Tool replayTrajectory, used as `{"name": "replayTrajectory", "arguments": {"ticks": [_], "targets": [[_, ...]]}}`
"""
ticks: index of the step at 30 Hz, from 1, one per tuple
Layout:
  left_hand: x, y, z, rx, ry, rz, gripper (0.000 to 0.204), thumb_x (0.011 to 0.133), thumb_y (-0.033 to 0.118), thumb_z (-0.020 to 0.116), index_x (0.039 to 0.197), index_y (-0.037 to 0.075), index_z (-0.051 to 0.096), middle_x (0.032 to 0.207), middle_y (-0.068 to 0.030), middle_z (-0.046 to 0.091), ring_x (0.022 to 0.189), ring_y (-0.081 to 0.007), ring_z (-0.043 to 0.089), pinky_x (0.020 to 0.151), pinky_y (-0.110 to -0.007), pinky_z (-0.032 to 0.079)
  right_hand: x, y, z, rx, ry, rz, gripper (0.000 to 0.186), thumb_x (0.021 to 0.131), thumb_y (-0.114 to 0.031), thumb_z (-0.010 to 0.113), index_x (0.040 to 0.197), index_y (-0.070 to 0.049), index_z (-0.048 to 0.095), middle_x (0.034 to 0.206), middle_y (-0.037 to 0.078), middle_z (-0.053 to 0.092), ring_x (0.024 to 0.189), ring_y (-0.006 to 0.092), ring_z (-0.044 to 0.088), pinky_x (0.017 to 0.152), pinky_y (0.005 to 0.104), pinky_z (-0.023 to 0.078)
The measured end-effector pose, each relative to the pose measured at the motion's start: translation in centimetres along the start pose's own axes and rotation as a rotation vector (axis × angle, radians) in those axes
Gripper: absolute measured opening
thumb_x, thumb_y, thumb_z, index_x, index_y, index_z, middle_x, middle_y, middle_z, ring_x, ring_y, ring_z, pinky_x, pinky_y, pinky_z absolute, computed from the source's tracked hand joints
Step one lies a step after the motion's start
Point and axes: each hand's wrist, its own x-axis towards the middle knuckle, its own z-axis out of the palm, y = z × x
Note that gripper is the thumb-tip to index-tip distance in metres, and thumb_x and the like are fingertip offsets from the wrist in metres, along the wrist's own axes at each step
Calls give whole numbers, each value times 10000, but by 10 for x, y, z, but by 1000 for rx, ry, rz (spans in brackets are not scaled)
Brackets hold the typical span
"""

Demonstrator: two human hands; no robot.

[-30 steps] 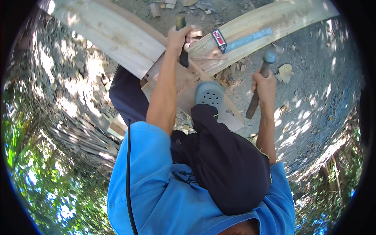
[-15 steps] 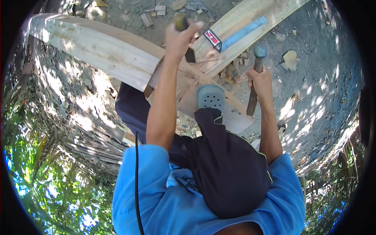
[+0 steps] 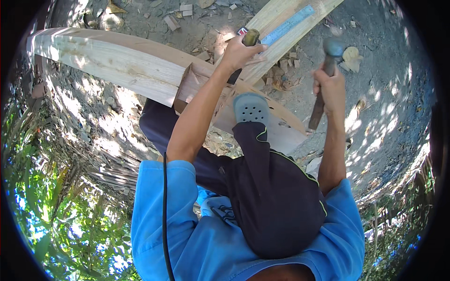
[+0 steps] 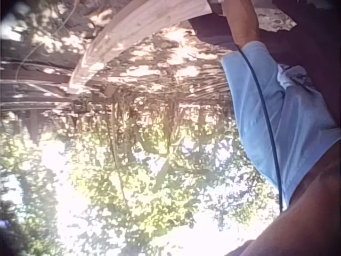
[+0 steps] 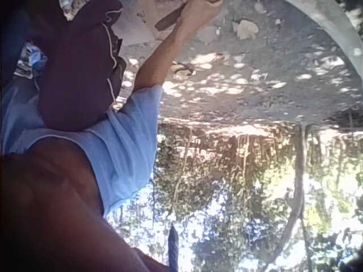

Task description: Using a chisel, hammer, and saw to shape a wooden joint in an outdoor workspace.

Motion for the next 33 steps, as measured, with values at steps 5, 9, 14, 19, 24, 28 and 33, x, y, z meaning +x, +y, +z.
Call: {"name": "replayTrajectory", "arguments": {"ticks": [5, 9, 14, 19, 24, 28, 33], "targets": [[-5, -4, 3, 40, 38, 49, 436, 718, 371, 829, 929, 21, 678, 772, -31, 640, 681, -118, 574, 670, -294, 490, 16, -51, -42, -20, 125, -152, 165, 809, -129, 691, 896, -42, 581, 618, -1, 535, 498, 83, 493, 483, 255, 399], [-6, 2, 15, 63, -9, 87, 446, 731, 330, 837, 963, -13, 673, 804, -56, 650, 716, -146, 579, 722, -309, 497, 33, -95, -69, 269, 164, -362, 153, 824, -130, 691, 916, -44, 604, 654, 9, 555, 546, 63, 502, 511, 228, 396], [-11, 3, 19, 83, -10, 212, 294, 788, 236, 798, 906, 30, 625, 730, 17, 566, 620, -77, 510, 563, -260, 435, 82, 5, 3, -1069, 433, -414, 309, 879, -247, 626, 983, 43, 620, 809, 209, 659, 727, 359, 649, 728, 445, 518], [-13, -15, 8, -19, -105, 126, 456, 763, 249, 806, 1099, -11, 638, 921, -46, 650, 826, -144, 579, 795, -308, 484, 31, 4, 61, -525, -373, -259, 377, 788, -249, 632, 1018, 49, 642, 925, 258, 674, 895, 404, 663, 824, 465, 505], [7, -14, 14, 160, -214, 124, 492, 784, 298, 803, 1106, -29, 625, 816, -33, 618, 681, -121, 580, 626, -275, 483, 32, -106, -31, -465, 115, -207, 321, 776, -288, 747, 934, -20, 670, 682, 12, 576, 592, 83, 533, 552, 249, 429], [7, -14, 26, 222, -232, 222, 642, 740, 357, 816, 1196, -44, 608, 914, -115, 672, 830, -210, 630, 770, -315, 499, 116, -122, -168, -72, 286, -352, 154, 845, -189, 700, 890, -48, 658, 669, 9, 556, 566, 84, 502, 540, 256, 420], [-8, -2, 22, 190, -264, 129, 575, 753, 327, 809, 1158, -35, 619, 892, -93, 657, 809, -176, 599, 765, -307, 489, 68, -16, -19, -654, 346, -462, 226, 860, -208, 620, 899, 7, 679, 809, 153, 665, 774, 276, 656, 709, 393, 523]]}}
